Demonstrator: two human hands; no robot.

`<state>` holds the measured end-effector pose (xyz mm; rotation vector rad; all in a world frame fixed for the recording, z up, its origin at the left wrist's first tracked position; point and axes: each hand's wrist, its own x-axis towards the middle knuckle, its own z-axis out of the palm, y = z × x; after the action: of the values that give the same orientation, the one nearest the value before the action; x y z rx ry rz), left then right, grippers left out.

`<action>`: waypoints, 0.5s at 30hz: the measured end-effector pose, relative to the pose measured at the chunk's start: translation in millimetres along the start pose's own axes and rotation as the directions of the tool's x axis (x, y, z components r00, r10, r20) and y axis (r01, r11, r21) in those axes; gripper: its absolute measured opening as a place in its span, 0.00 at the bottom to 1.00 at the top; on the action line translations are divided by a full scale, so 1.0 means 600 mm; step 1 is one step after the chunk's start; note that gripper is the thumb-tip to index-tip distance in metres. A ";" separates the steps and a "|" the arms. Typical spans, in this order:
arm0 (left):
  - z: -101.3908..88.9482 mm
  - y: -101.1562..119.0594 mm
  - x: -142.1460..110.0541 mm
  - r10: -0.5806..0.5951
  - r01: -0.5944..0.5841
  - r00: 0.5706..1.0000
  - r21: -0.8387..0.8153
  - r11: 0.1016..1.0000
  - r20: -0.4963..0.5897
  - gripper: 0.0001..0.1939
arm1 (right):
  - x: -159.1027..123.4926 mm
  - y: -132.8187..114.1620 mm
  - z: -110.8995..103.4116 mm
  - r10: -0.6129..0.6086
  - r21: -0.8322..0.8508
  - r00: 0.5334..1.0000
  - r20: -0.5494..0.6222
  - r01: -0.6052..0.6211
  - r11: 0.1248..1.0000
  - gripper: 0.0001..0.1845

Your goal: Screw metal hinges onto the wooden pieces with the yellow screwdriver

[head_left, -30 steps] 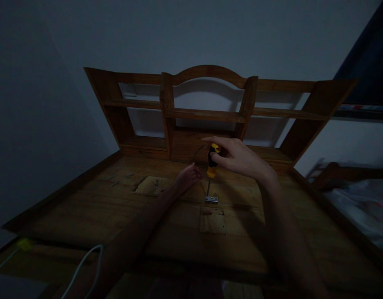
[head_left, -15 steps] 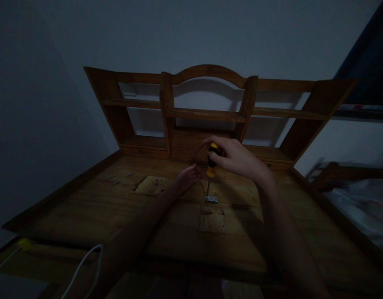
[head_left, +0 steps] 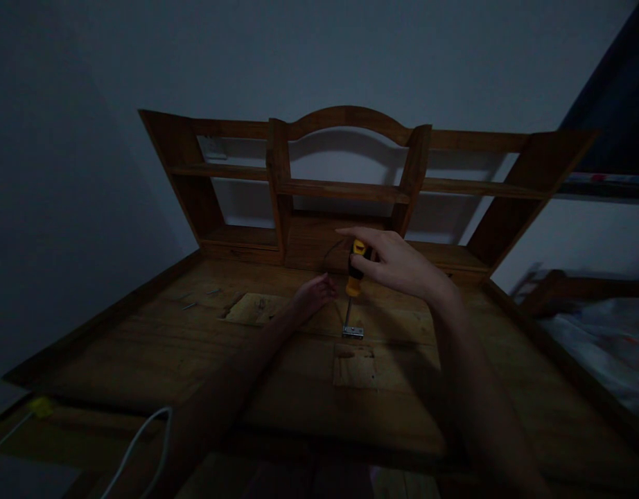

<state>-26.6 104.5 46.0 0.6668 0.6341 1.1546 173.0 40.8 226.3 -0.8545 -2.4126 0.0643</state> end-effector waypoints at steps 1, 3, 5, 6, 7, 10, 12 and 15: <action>0.000 0.001 0.000 0.006 -0.006 1.000 0.007 1.000 0.007 0.12 | 0.000 -0.001 0.000 0.008 -0.002 1.000 -0.004 -0.008 1.000 0.23; 0.000 0.000 0.002 0.012 -0.013 1.000 0.027 1.000 0.017 0.12 | 0.002 -0.003 0.003 0.035 -0.010 0.999 -0.016 -0.035 0.999 0.20; 0.005 -0.002 0.003 0.024 -0.025 1.000 0.068 0.997 0.018 0.13 | 0.004 -0.005 0.008 0.050 -0.018 0.998 -0.031 -0.050 0.999 0.18; 0.009 -0.003 0.002 0.055 -0.056 0.998 0.115 0.992 0.010 0.14 | 0.005 -0.006 0.010 0.052 -0.020 0.998 -0.036 -0.052 0.998 0.17; 0.015 -0.005 -0.001 0.110 -0.108 0.994 0.177 0.978 0.000 0.13 | 0.006 -0.007 0.011 0.052 -0.023 0.998 -0.038 -0.053 0.998 0.17; 0.035 -0.011 -0.027 0.354 -0.335 0.935 0.349 0.875 0.010 0.10 | 0.007 -0.009 0.012 0.042 -0.018 0.998 -0.045 -0.043 0.999 0.17; 0.047 -0.013 -0.054 0.519 -0.496 0.852 0.430 0.754 0.072 0.20 | 0.007 -0.009 0.011 0.022 -0.003 0.999 -0.045 -0.022 1.000 0.18; 0.056 -0.012 -0.090 0.681 -0.644 0.707 0.569 0.511 0.188 0.24 | 0.008 -0.009 0.009 -0.014 0.008 0.999 -0.050 0.015 1.000 0.19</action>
<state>-12.0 46.5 68.4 1.5407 0.8414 1.7130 164.1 39.8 225.3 -0.8253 -2.3698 0.0467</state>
